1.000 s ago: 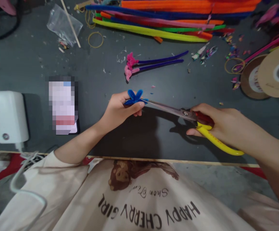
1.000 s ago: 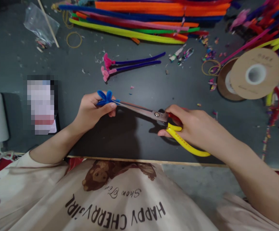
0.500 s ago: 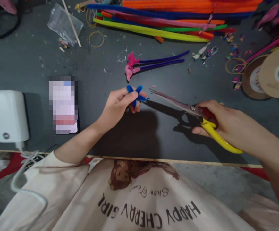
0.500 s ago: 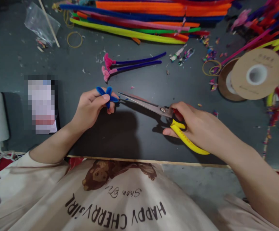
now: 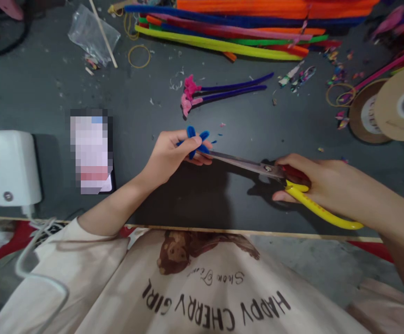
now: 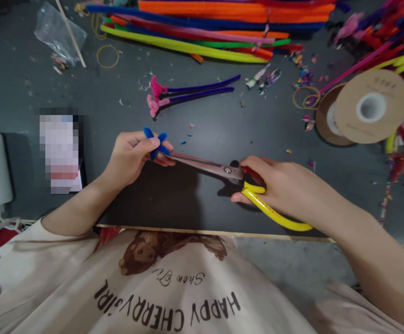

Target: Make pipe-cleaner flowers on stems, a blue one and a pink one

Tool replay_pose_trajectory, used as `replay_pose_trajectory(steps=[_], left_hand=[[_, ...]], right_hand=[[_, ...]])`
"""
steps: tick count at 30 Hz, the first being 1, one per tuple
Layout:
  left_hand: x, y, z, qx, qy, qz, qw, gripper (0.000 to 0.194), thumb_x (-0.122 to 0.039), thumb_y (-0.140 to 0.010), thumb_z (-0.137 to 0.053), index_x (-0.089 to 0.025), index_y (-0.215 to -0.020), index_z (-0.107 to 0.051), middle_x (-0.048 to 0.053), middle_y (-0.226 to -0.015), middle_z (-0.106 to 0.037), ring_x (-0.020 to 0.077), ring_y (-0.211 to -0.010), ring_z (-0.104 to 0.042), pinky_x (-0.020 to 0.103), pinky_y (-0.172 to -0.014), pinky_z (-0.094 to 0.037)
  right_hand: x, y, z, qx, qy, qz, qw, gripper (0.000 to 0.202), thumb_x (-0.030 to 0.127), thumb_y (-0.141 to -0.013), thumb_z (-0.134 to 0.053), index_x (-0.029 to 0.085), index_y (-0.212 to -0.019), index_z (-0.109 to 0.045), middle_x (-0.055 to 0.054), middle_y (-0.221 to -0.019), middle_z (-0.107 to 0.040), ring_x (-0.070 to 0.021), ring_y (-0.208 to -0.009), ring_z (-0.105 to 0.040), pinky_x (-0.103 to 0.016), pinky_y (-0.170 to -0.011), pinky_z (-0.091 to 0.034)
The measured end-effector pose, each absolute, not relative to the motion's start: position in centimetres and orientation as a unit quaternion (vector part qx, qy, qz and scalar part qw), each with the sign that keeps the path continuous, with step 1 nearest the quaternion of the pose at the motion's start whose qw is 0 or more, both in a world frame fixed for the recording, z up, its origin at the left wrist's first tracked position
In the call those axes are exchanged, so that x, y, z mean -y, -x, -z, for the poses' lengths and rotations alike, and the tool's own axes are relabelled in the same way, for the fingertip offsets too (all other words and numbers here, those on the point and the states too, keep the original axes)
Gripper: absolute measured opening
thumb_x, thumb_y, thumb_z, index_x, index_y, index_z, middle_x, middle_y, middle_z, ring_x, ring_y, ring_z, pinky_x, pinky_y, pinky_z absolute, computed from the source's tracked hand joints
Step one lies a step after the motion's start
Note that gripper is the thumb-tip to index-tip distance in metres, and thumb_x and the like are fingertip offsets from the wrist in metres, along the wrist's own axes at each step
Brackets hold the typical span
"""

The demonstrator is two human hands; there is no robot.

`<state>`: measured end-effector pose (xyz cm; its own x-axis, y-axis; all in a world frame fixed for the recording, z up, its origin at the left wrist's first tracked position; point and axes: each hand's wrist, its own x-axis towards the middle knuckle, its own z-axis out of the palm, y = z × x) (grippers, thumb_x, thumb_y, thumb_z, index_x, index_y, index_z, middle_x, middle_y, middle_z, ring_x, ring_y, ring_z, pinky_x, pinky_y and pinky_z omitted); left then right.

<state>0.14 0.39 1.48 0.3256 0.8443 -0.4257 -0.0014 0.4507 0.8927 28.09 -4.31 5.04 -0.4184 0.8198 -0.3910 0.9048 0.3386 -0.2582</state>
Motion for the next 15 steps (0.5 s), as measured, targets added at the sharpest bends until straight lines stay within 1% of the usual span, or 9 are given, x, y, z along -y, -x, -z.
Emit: replay_pose_trajectory(steps=[4, 8, 15], left_hand=[[-0.38, -0.13, -1.55, -0.491, -0.429, -0.301, 0.696, 0.022, -0.031, -0.082, -0.059, -0.012, -0.079, -0.071, 0.0, -0.062, -0.072, 0.0127, -0.061, -0.074, 0.015, -0.052, -0.055], [-0.43, -0.16, -1.57, -0.496, -0.437, -0.291, 0.692, 0.024, -0.034, -0.083, -0.06, -0.012, -0.079, -0.07, 0.0, -0.062, -0.072, 0.0132, -0.061, -0.074, 0.016, -0.053, -0.056], [-0.4, -0.2, -1.49, -0.486, -0.429, -0.293, 0.703, 0.022, -0.029, -0.083, -0.058, -0.012, -0.077, -0.07, 0.0, -0.064, -0.074, 0.0119, -0.059, -0.073, 0.015, -0.053, -0.056]], right_hand=[[3.96, -27.95, -5.18, -0.812, -0.524, 0.239, 0.097, 0.085, 0.088, -0.076, -0.012, 0.02, -0.096, -0.059, -0.002, -0.054, -0.059, -0.0189, -0.042, -0.055, -0.027, -0.043, -0.037], [3.9, -27.92, -5.23, -0.818, -0.518, 0.234, 0.085, 0.084, 0.087, -0.077, -0.012, 0.021, -0.093, -0.06, -0.001, -0.052, -0.057, -0.0179, -0.041, -0.053, -0.026, -0.041, -0.035], [3.91, -28.25, -4.58, -0.854, -0.479, 0.194, 0.055, 0.075, 0.08, -0.085, -0.016, 0.02, -0.094, -0.06, -0.001, -0.054, -0.06, -0.0183, -0.041, -0.056, -0.026, -0.041, -0.036]])
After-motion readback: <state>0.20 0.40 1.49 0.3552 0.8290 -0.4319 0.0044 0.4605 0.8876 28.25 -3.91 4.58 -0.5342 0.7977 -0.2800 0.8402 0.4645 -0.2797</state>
